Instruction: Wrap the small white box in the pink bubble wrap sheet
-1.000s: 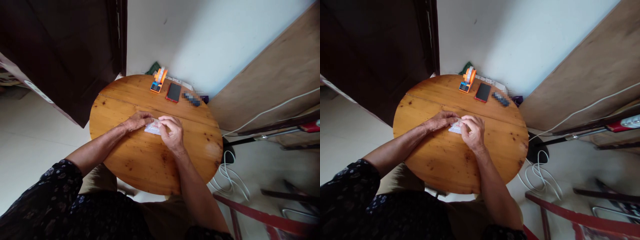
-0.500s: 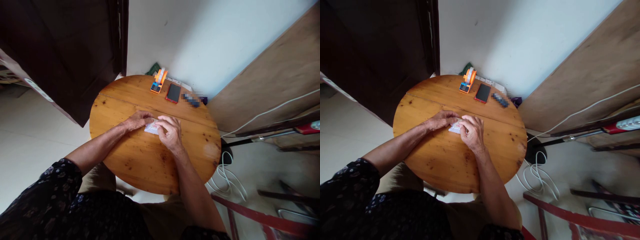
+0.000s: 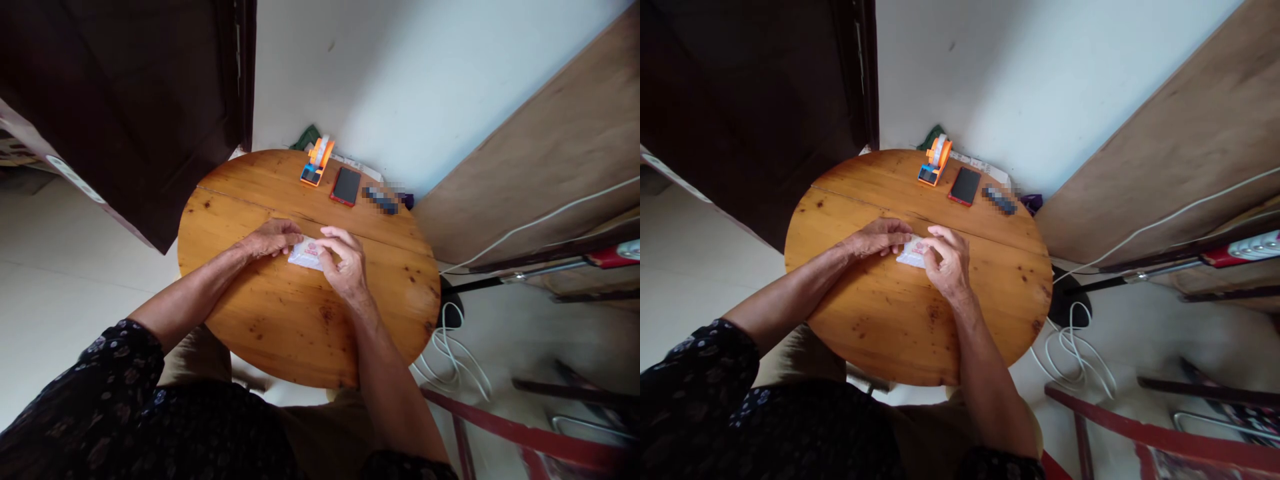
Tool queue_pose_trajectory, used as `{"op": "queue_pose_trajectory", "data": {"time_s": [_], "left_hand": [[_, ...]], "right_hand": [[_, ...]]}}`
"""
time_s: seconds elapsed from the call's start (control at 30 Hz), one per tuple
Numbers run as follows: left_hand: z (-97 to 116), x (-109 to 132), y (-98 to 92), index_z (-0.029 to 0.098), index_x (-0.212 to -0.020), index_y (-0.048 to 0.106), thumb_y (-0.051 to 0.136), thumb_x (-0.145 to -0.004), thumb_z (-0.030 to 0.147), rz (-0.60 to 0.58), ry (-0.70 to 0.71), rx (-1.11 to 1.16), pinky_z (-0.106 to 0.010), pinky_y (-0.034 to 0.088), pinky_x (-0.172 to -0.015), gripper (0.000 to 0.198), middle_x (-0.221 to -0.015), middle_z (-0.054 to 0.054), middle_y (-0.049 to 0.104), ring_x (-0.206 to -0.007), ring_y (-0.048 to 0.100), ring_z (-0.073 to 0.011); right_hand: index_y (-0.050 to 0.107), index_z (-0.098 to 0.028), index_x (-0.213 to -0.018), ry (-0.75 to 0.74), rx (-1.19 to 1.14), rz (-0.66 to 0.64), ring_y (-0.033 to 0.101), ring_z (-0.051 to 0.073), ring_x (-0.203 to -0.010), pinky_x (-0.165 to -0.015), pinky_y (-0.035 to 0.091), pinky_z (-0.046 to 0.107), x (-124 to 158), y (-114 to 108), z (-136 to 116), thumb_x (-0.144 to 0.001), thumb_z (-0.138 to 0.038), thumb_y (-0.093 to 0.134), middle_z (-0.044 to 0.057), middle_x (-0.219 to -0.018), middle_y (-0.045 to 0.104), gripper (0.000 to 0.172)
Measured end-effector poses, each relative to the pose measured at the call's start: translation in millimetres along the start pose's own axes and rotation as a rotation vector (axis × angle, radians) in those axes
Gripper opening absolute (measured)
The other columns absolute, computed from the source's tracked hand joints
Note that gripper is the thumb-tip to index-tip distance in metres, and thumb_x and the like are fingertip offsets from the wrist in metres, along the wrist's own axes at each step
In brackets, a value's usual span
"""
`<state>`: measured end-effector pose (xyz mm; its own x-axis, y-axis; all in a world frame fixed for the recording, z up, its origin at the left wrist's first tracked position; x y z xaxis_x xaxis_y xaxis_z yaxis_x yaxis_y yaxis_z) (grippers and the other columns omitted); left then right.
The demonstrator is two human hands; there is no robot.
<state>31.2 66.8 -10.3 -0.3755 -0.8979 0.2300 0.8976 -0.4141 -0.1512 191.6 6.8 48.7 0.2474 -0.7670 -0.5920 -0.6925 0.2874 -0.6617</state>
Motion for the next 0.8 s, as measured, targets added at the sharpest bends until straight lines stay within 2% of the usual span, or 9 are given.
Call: {"op": "queue_pose_trajectory", "data": {"time_s": [0.3,0.53,0.67,0.8], "left_hand": [[2,1,4.5,0.013,-0.097,0.066,0.064,-0.093,0.020,-0.034,0.011,-0.006,-0.018,0.029,-0.042,0.009,-0.056,0.004,0.058,-0.044,0.046,-0.0066],[4,1,-0.5,0.012,-0.099,0.065,0.064,-0.093,0.013,0.052,-0.029,0.017,-0.018,0.030,-0.042,0.006,-0.056,0.005,0.056,-0.044,0.047,-0.0059],[7,3,-11.6,0.012,-0.099,0.065,0.061,-0.092,0.009,0.150,-0.040,0.044,-0.020,0.032,-0.042,0.009,-0.058,0.005,0.057,-0.045,0.048,-0.0065],[9,4,-14.8,0.012,-0.099,0.065,0.060,-0.092,0.008,0.170,-0.056,0.056,-0.020,0.032,-0.042,0.009,-0.058,0.005,0.056,-0.045,0.048,-0.0067]], "right_hand": [[0.077,-0.025,-0.087,-0.063,0.044,-0.031,0.069,0.026,-0.105,-0.097,0.050,0.047,2,8,0,-0.085,-0.019,0.059,0.007,-0.116,0.074,0.018],[0.074,-0.025,-0.092,0.081,-0.176,0.086,0.069,0.025,-0.110,-0.100,0.053,0.046,-3,-13,12,-0.090,-0.024,0.059,0.007,-0.113,0.074,0.015],[0.073,-0.026,-0.108,0.125,-0.246,-0.006,0.064,0.027,-0.122,-0.107,0.050,0.048,-4,-10,19,-0.084,-0.024,0.064,0.007,-0.128,0.070,0.026],[0.071,-0.027,-0.115,0.176,-0.266,-0.057,0.063,0.027,-0.125,-0.110,0.048,0.050,-2,-2,23,-0.082,-0.025,0.065,0.006,-0.133,0.068,0.034]]}}
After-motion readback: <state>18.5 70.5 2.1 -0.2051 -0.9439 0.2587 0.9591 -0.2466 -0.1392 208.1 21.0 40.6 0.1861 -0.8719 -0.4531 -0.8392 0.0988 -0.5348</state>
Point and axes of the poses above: each hand's wrist, its own x-axis away from the middle knuckle, its own y-axis out of the palm, z = x × y, the point moved 7 cm from there along -x, towards the middle knuckle
